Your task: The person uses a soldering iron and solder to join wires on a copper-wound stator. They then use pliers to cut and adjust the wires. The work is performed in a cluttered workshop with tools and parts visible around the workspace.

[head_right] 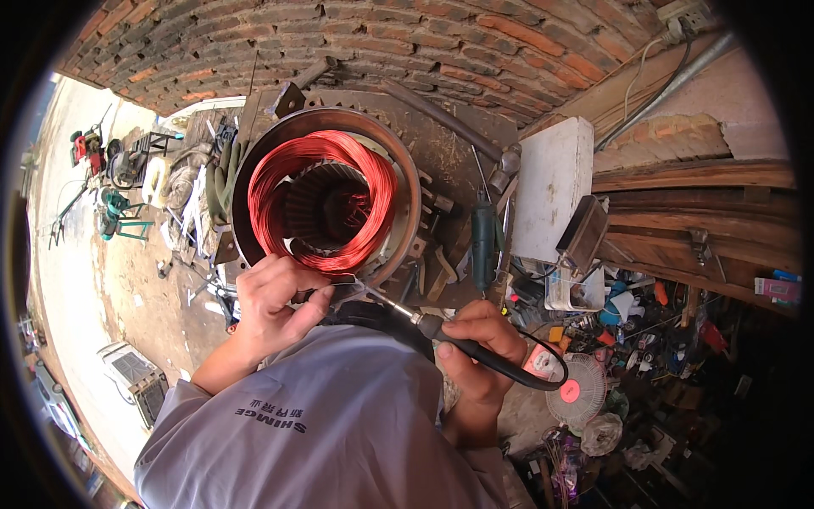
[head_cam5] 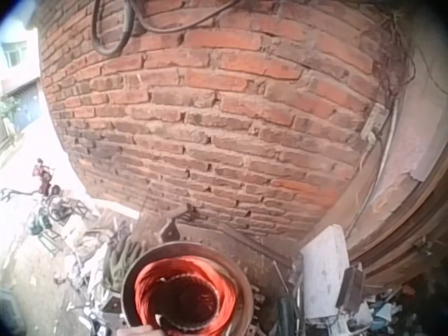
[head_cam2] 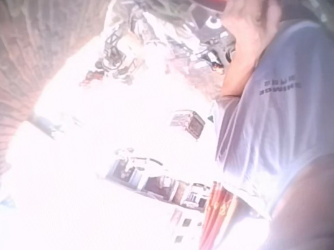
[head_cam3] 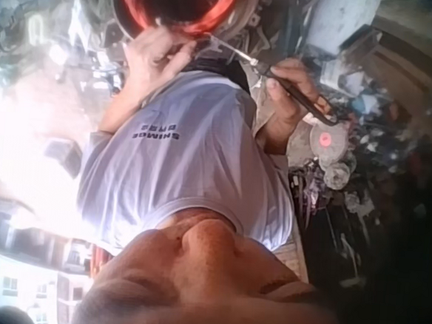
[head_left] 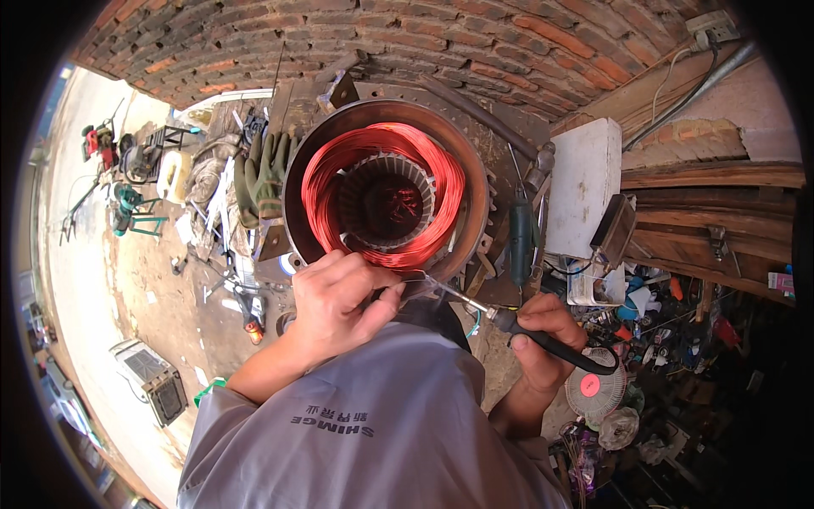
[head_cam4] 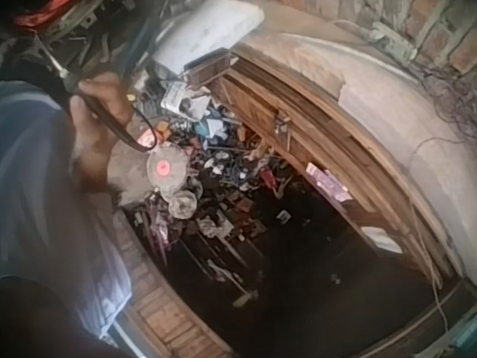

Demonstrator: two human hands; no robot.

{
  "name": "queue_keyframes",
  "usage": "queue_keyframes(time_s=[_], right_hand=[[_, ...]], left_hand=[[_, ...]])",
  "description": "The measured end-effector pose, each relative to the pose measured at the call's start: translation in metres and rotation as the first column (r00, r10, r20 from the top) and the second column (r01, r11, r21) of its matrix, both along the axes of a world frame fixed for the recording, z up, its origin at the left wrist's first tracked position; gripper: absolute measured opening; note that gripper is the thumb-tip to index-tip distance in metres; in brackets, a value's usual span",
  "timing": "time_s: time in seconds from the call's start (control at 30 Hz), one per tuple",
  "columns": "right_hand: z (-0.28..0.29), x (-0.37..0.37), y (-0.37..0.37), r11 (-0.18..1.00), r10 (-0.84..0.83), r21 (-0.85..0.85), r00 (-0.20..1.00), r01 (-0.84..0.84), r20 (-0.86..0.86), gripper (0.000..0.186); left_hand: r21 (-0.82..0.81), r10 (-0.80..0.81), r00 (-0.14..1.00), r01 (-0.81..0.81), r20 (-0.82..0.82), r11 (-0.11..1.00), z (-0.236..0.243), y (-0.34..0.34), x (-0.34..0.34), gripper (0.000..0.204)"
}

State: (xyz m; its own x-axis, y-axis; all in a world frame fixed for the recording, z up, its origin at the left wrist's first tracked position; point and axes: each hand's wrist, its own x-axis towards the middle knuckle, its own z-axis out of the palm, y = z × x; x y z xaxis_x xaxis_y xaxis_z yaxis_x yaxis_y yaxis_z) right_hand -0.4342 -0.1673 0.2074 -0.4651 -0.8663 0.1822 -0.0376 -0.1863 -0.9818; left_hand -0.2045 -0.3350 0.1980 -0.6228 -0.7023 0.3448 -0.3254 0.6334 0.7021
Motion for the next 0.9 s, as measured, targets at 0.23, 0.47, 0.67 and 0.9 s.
queue_keyframes(time_s=[0.23, 0.47, 0.67, 0.9], right_hand=[[0.0001, -0.0004, -0.0002, 1.000, 0.002, 0.006, 1.000, -0.002, 0.000, 0.023], [-0.0006, -0.0005, -0.0005, 1.000, 0.004, -0.007, 1.000, -0.004, 0.006, 0.024], [-0.0011, -0.0009, -0.0009, 1.000, 0.002, -0.003, 1.000, -0.002, -0.010, 0.023], [-0.0001, 0.0009, -0.0010, 0.999, -0.011, 0.038, 1.000, 0.011, 0.009, 0.023]], left_hand=[[-0.015, 0.001, 1.000, -0.001, -0.001, 1.000, 0.0019, 0.0005, -0.0016, 0.012], [-0.016, 0.006, 1.000, -0.006, -0.004, 1.000, -0.0005, 0.0006, -0.0011, 0.012], [-0.013, 0.013, 1.000, -0.013, 0.004, 1.000, 0.0008, 0.0008, -0.0018, 0.011], [-0.017, 0.036, 0.999, -0.036, 0.008, 0.999, 0.0000, 0.0014, -0.0030, 0.011]])
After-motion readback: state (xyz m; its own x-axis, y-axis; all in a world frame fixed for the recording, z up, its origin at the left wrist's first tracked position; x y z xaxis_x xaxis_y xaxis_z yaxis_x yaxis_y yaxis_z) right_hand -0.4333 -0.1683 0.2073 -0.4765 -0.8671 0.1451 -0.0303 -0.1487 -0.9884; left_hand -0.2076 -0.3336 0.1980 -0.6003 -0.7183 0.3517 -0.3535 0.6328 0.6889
